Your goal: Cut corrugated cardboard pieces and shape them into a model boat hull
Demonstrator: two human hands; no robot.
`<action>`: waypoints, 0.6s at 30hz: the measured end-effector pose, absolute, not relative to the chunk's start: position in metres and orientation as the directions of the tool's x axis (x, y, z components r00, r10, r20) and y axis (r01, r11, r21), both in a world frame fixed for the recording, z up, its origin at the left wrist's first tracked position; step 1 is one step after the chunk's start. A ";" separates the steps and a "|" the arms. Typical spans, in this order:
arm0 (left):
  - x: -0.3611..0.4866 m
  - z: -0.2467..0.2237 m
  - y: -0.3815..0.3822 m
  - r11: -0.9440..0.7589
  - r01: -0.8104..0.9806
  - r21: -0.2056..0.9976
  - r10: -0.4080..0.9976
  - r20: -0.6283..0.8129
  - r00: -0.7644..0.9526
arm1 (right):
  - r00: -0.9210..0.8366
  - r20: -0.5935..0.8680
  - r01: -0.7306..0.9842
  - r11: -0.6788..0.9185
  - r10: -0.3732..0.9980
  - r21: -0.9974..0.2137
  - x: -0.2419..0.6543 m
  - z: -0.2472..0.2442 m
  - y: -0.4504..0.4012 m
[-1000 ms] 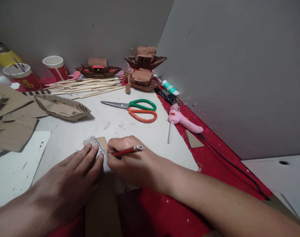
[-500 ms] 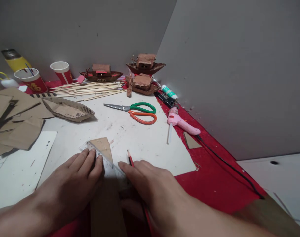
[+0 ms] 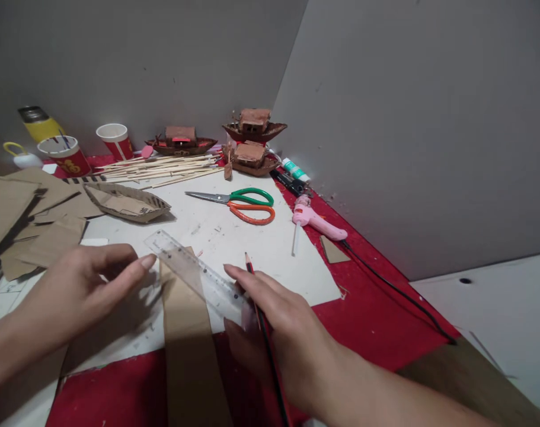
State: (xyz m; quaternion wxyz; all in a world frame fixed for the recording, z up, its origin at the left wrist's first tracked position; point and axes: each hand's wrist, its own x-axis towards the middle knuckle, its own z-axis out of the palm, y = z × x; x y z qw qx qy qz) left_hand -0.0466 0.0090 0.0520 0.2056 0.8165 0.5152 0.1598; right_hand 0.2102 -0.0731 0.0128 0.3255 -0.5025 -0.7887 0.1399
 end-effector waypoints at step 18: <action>-0.058 0.041 0.044 0.266 0.358 0.895 0.774 -0.419 0.474 | -0.134 0.182 0.449 0.223 0.974 -0.865 0.188 0.033 -0.048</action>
